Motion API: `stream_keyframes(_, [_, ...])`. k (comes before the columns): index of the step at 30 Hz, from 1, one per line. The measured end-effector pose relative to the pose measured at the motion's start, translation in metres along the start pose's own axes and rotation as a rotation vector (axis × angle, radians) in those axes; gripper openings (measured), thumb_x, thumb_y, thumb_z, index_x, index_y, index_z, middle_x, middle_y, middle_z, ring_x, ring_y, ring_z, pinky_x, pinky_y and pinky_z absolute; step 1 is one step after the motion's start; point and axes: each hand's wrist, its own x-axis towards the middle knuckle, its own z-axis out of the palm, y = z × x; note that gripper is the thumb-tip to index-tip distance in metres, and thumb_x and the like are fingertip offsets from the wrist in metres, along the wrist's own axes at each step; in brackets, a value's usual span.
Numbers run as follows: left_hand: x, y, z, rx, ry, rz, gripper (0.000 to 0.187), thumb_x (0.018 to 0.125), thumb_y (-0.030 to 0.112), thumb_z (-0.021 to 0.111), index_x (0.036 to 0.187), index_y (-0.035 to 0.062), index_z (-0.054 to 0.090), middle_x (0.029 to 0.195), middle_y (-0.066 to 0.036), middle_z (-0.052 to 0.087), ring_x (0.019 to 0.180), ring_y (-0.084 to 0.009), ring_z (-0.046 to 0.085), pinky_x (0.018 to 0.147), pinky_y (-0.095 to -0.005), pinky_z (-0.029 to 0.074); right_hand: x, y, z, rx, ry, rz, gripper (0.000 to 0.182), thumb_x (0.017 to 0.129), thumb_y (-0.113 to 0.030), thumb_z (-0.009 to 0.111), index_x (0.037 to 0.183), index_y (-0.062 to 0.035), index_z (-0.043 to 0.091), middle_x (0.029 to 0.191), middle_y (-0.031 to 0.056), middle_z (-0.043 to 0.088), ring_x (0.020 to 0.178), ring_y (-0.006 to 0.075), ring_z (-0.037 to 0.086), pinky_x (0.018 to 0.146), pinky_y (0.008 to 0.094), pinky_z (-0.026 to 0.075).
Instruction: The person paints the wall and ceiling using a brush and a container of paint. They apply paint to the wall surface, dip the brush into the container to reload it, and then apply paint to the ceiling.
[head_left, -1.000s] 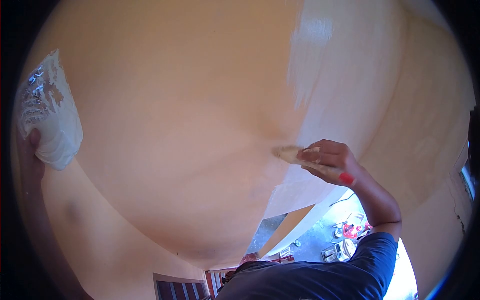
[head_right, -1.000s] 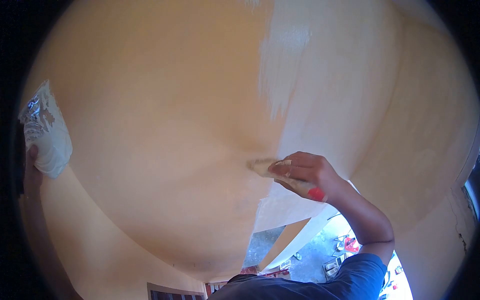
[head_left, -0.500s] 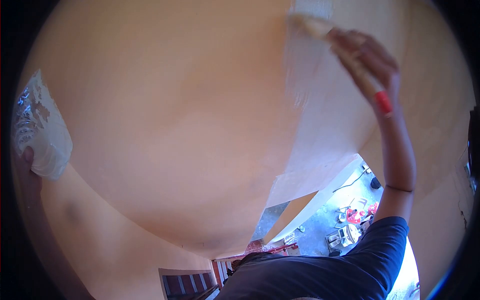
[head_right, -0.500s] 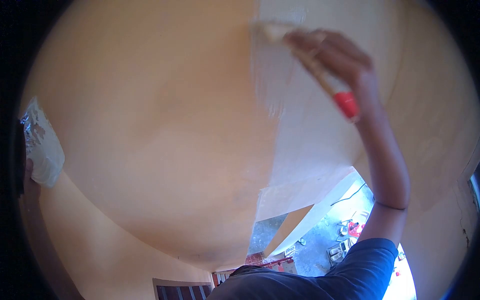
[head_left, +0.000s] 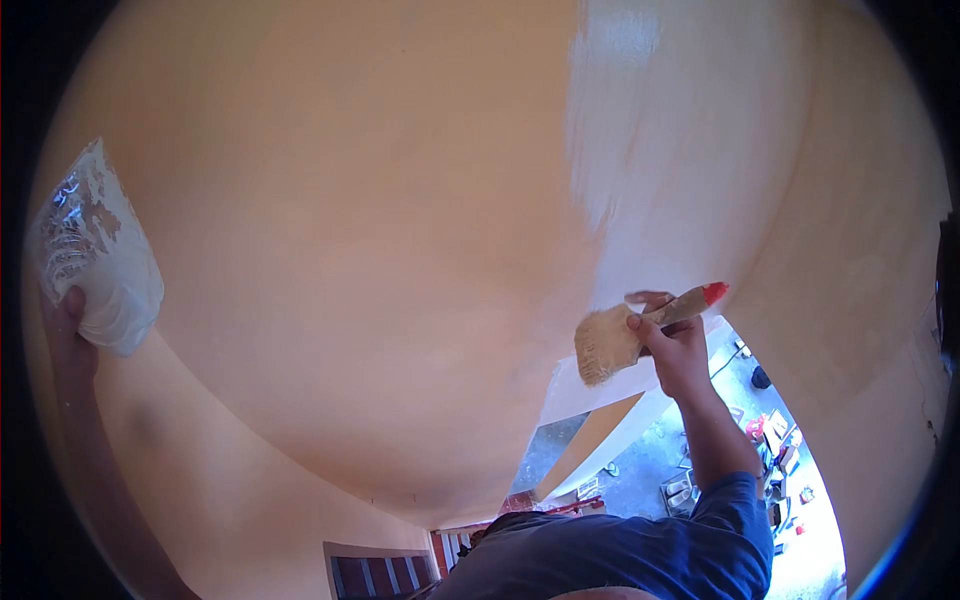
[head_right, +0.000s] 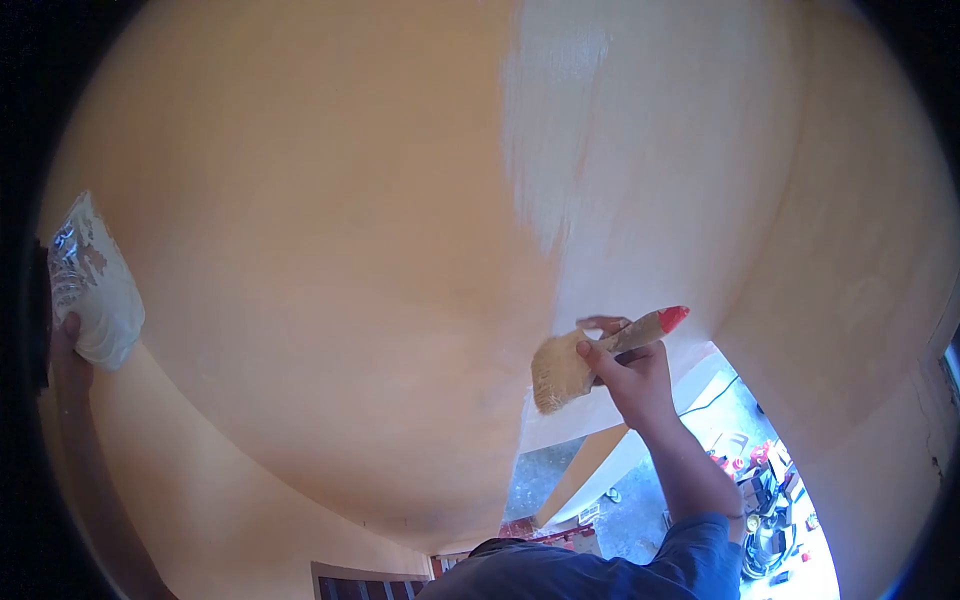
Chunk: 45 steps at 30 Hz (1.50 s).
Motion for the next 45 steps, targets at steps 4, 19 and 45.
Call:
stream_keyframes(4, [-0.002,-0.008,-0.015,-0.001,-0.004,-0.008,0.094,0.059,0.037,0.088,0.13,-0.0011,0.039,0.118,-0.015,0.055,0.109,-0.0303,0.056,0.091,-0.0438,0.05,-0.014,0.026,-0.006,0.471,0.032,0.343,0.024,0.084,-0.014,0.068,0.102,-0.0017,0.057,0.094,0.0099,0.061,0.08,0.018,0.065,0.064,0.0315,0.06])
stream_keyframes(19, [0.001,0.006,0.003,0.007,-0.044,-0.05,0.091,0.062,0.032,0.085,0.13,-0.0023,0.037,0.121,-0.016,0.053,0.11,-0.0321,0.055,0.092,-0.0466,0.05,0.092,-0.09,0.029,-0.228,0.645,-1.049,0.024,0.074,-0.008,0.08,0.091,-0.0001,0.065,0.084,0.0108,0.07,0.072,0.0141,0.068,0.065,0.0229,0.054])
stream_keyframes(45, [0.007,-0.03,-0.049,0.063,-0.023,-0.084,0.093,0.063,0.033,0.084,0.134,-0.0008,0.034,0.125,-0.014,0.05,0.114,-0.0294,0.052,0.096,-0.0433,0.047,0.127,-0.158,0.013,-0.173,0.42,-1.019,0.022,0.087,-0.015,0.065,0.07,-0.0045,0.056,0.054,0.0041,0.056,0.04,0.009,0.052,0.036,0.0214,0.044])
